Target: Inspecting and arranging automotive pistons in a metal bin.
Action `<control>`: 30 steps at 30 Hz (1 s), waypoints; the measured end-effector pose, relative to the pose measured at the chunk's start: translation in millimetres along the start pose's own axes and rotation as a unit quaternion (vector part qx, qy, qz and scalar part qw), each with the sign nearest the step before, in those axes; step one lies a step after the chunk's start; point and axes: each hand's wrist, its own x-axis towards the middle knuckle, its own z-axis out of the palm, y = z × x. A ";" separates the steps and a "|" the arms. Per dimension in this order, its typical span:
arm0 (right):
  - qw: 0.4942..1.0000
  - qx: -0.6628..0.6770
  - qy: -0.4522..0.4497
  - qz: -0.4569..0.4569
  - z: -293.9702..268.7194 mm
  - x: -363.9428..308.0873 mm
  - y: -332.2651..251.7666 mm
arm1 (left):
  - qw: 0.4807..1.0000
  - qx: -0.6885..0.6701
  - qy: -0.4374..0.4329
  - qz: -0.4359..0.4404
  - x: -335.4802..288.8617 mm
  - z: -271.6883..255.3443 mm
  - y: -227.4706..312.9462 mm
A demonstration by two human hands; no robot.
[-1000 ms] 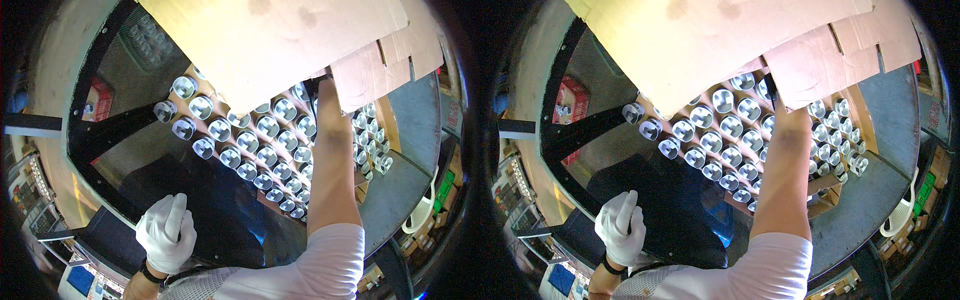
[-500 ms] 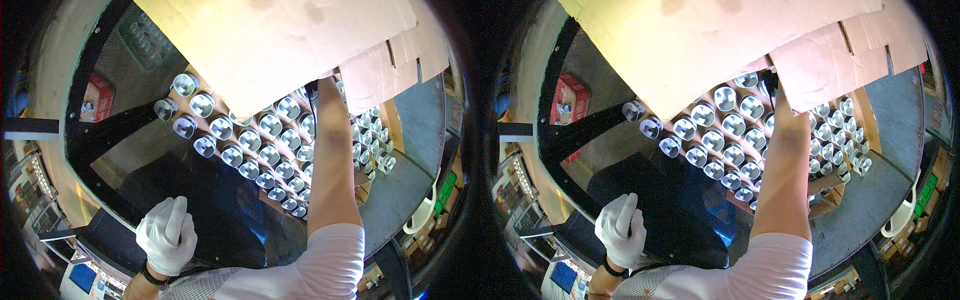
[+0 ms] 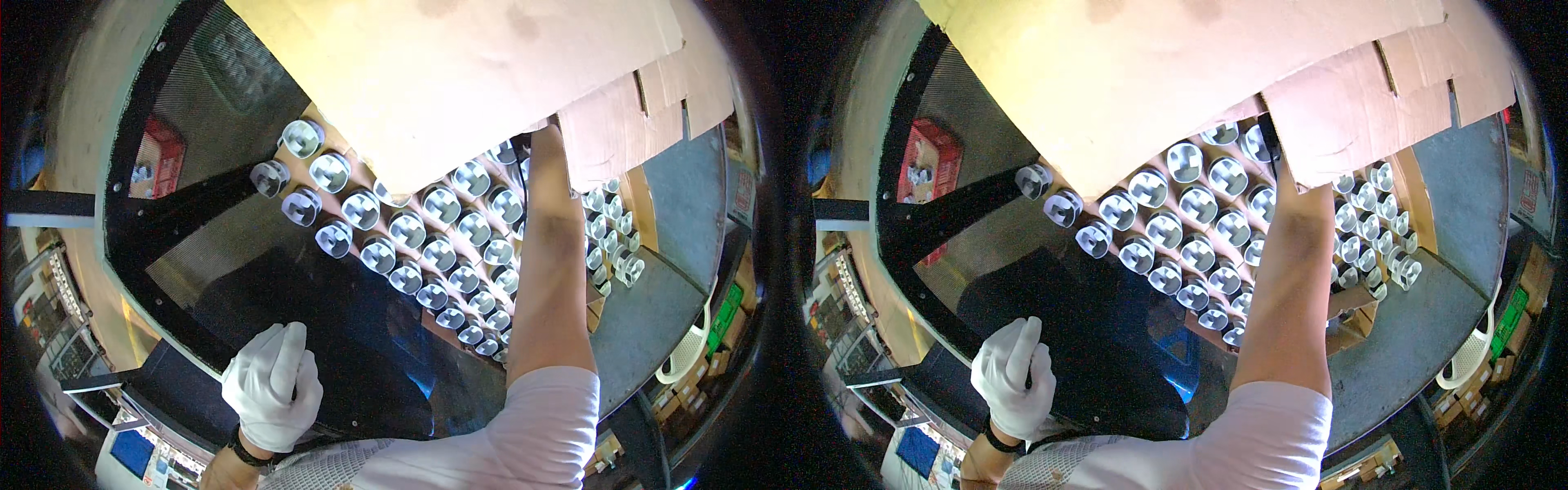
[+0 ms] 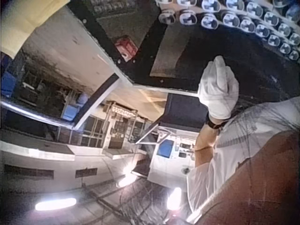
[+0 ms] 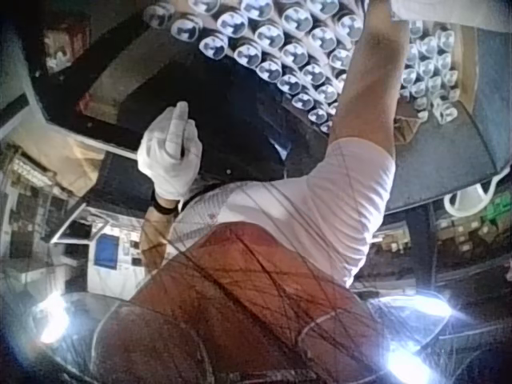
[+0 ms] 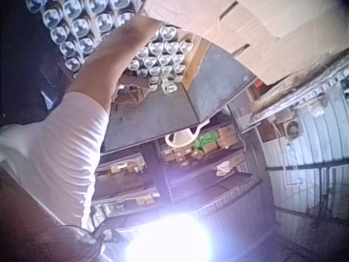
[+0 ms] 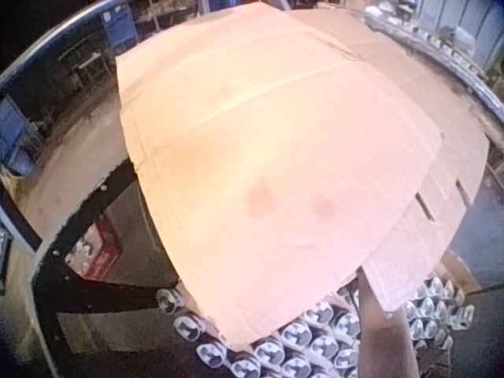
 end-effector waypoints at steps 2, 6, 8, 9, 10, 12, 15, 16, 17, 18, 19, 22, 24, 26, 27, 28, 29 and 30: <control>1.000 0.003 -0.003 -0.007 0.1 4.2 -7.7 | 1.000 -0.001 0.006 -0.005 -1.4 0.6 1.1; 1.000 0.014 0.009 -0.010 -5.7 -5.5 -4.0 | 1.000 -0.011 0.021 0.006 -2.6 -0.2 -1.1; 0.999 0.036 0.019 -0.014 -5.8 -18.9 2.7 | 0.999 -0.013 0.033 0.010 0.2 0.9 -0.7; 0.998 0.052 0.023 -0.022 -4.2 -30.5 5.4 | 0.999 -0.013 0.039 0.010 2.1 1.7 0.0; 0.996 0.075 0.031 -0.032 -7.8 -44.8 7.5 | 0.999 -0.015 0.047 0.008 0.7 1.6 0.5; 0.989 0.133 0.034 -0.054 -18.7 -83.1 16.0 | 0.998 -0.017 0.058 0.001 -1.8 0.3 1.7; 0.968 0.234 0.028 -0.086 -39.9 -140.5 21.0 | 0.997 -0.020 0.076 0.016 -4.1 2.2 -1.2; 0.957 0.268 0.021 -0.106 -48.0 -163.1 17.1 | 0.996 -0.019 0.082 0.020 -5.5 1.8 -1.4; 0.947 0.295 0.011 -0.128 -53.9 -184.7 10.5 | 0.995 -0.011 0.093 0.024 -6.7 1.5 0.3; 0.933 0.327 -0.003 -0.149 -62.6 -207.6 1.7 | 0.995 -0.009 0.101 0.024 -7.9 1.8 0.4; 0.919 0.357 -0.019 -0.166 -68.6 -228.5 -8.8 | 0.994 -0.007 0.108 0.026 -9.4 1.9 0.0; 0.524 0.817 -0.222 0.092 -91.5 -268.1 -48.0 | 0.988 -0.010 0.146 0.042 -14.1 6.3 -3.3; 0.415 0.861 -0.261 0.136 -103.7 -288.1 -55.4 | 0.985 -0.018 0.166 0.052 -17.2 6.3 -4.9; 0.473 0.839 -0.254 0.093 -137.4 -308.3 -76.4 | 0.979 -0.031 0.194 0.050 -19.1 4.9 -3.1; 0.514 0.821 -0.245 0.036 -130.1 -312.9 -73.0 | 0.976 -0.037 0.205 0.057 -19.9 4.0 -2.5; 0.502 0.825 -0.257 0.025 -138.4 -318.0 -78.0 | 0.978 -0.038 0.199 0.051 -22.1 1.3 -1.3; 0.490 0.828 -0.272 0.015 -156.1 -324.5 -91.9 | 0.978 -0.037 0.200 0.055 -23.9 0.1 -1.9; 0.420 0.852 -0.307 0.057 -178.4 -335.1 -102.2 | 0.977 -0.036 0.200 0.060 -25.4 0.3 -3.3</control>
